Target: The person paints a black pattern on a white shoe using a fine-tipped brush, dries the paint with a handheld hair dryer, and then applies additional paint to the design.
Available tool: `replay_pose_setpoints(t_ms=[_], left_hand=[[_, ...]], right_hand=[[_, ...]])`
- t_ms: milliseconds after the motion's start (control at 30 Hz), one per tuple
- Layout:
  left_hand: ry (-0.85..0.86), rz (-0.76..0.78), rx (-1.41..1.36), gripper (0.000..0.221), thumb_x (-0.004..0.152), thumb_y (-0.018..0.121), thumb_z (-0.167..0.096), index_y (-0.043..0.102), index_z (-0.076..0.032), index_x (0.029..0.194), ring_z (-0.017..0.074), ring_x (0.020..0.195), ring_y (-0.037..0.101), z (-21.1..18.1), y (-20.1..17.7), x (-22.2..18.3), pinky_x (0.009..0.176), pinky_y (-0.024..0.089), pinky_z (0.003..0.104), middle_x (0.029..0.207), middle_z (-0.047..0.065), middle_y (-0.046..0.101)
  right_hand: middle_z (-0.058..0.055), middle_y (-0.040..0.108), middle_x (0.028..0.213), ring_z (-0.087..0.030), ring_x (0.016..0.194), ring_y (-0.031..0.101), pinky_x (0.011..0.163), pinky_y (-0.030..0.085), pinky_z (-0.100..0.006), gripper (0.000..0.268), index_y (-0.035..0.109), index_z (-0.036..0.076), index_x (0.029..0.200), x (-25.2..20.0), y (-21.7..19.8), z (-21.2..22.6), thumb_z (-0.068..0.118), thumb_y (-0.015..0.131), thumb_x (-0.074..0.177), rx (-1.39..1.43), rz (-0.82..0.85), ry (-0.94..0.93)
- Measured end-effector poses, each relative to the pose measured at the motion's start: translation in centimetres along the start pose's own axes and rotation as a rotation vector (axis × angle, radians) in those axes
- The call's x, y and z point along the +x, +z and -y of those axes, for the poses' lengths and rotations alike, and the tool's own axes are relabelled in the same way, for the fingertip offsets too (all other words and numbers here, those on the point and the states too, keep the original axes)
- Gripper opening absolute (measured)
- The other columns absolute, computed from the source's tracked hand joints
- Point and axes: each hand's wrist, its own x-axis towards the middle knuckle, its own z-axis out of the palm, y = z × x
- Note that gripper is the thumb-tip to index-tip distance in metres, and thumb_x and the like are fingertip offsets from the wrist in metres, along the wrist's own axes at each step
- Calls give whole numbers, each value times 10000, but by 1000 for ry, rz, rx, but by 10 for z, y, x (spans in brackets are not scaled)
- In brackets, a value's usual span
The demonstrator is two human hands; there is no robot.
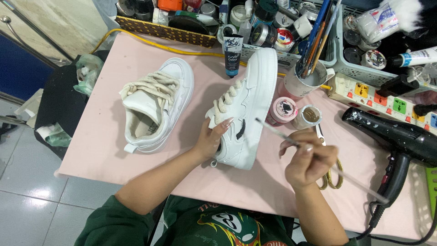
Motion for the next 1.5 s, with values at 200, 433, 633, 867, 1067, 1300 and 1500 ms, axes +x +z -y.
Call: replay_pose_setpoints(t_ms=[200, 433, 633, 867, 1067, 1300, 1500], left_hand=[[-50, -64, -113, 511, 956, 636, -300, 556, 45, 1323, 163, 1098, 616, 3, 1, 5, 971, 517, 335, 1225, 120, 646], [-50, -39, -131, 540, 933, 642, -279, 498, 24, 1356, 175, 1050, 645, 2, 1, 3, 914, 543, 351, 1200, 125, 649], [-97, -69, -123, 529, 933, 651, -285, 519, 25, 1340, 178, 1047, 637, 7, 1, 4, 920, 534, 359, 1197, 133, 650], [-86, -48, -16, 527, 976, 602, -310, 571, 52, 1357, 194, 1162, 608, 23, -10, 4, 1020, 479, 352, 1291, 153, 648], [-74, -98, 128, 542, 985, 573, -362, 604, 58, 1327, 199, 1193, 601, 35, -22, 6, 1044, 471, 333, 1307, 133, 651], [71, -57, 180, 350, 1041, 521, -123, 612, 86, 1307, 239, 1124, 615, 35, -25, 5, 985, 505, 378, 1272, 174, 653], [543, 112, 807, 309, 1088, 519, -139, 670, -9, 1325, 166, 1177, 636, 10, 19, 16, 1028, 518, 330, 1296, 78, 648]], right_hand=[[-220, 612, 847, -179, 609, 555, 517, 504, -271, 80, 330, 33, 1096, 6, -5, 1, 16, 406, 1080, -143, 169, -70], [-177, 634, 821, -203, 682, 633, 583, 539, -295, 129, 380, 14, 1063, 12, 2, 10, -28, 496, 1024, -192, 303, -78], [-126, 607, 753, -182, 640, 604, 563, 503, -313, 133, 387, 30, 1051, 11, 5, 10, -38, 495, 1016, -139, 311, -49], [-133, 574, 751, -168, 613, 555, 539, 484, -285, 90, 377, 37, 1052, 6, -2, 4, -26, 440, 1041, -70, 253, -22], [-208, 578, 897, -173, 642, 524, 521, 487, -263, 59, 338, 42, 1088, 4, -7, -8, 18, 392, 1091, 13, 84, 74], [-192, 578, 972, -180, 699, 562, 541, 507, -295, 71, 382, 47, 1117, 17, -27, 3, 94, 434, 1120, 183, -195, 168], [-180, 599, 919, -187, 689, 578, 506, 490, -263, 115, 453, 36, 1138, 30, -67, 47, 144, 492, 1149, 375, -315, 105]])
